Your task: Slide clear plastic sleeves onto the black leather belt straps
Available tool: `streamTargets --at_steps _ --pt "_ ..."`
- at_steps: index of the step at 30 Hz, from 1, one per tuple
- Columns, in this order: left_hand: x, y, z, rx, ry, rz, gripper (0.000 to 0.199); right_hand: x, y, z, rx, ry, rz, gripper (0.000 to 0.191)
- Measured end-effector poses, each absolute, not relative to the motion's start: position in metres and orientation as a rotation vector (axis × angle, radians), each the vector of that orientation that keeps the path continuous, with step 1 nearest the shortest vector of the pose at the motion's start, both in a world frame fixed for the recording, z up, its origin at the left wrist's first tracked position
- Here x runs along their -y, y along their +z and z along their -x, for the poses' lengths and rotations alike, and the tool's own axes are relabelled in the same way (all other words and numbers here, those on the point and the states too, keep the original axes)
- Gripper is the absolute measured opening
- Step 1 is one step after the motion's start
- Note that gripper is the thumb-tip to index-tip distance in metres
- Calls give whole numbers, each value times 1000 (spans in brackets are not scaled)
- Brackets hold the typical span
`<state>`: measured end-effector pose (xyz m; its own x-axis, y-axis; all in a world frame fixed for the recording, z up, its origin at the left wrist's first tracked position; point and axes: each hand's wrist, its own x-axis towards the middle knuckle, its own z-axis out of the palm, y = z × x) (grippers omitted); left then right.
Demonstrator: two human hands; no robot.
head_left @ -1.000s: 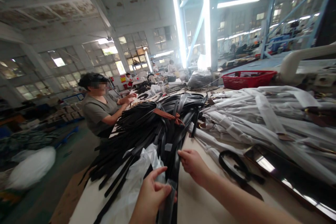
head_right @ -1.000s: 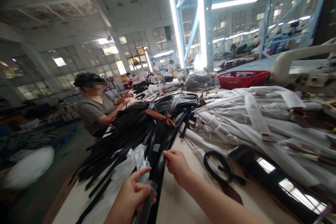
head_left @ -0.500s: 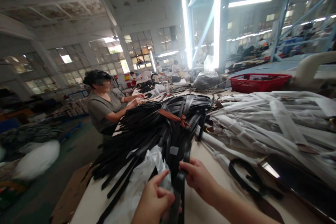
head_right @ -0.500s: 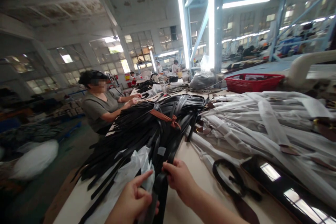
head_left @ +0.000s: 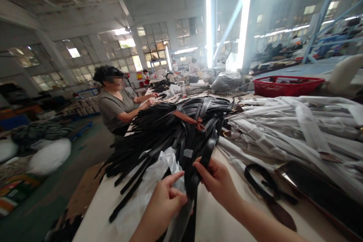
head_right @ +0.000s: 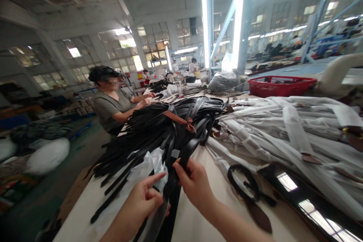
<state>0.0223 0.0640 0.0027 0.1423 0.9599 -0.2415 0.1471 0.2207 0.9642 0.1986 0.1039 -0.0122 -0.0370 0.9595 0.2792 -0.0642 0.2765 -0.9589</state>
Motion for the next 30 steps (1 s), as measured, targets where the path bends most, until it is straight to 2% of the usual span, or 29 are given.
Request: streamTargets --at_steps 5,8,11,14,16,18,24,30 --pt "-39 22 -14 -1355 680 -1212 69 -94 -17 -193 1425 864 983 29" --pt "-19 29 -9 -1436 573 -1255 58 -84 -20 -183 1448 858 1006 29" --pt "-7 35 -5 -1539 559 -1487 46 -71 -17 -177 1373 1108 976 32" --pt "-5 47 -2 -1827 384 -1822 34 -63 -6 -180 1155 1689 739 38" --pt "-7 56 0 -2075 177 -2062 32 -62 1 -185 1025 1953 529 40" --pt "-9 62 1 -2179 52 -2259 29 -62 5 -189 1049 1988 452 39" --pt "-7 54 -23 -2034 53 -2448 27 -48 -6 -177 1249 1806 628 43" --pt "2 38 -26 -1971 55 -2454 24 -47 -11 -179 1259 1964 512 39"
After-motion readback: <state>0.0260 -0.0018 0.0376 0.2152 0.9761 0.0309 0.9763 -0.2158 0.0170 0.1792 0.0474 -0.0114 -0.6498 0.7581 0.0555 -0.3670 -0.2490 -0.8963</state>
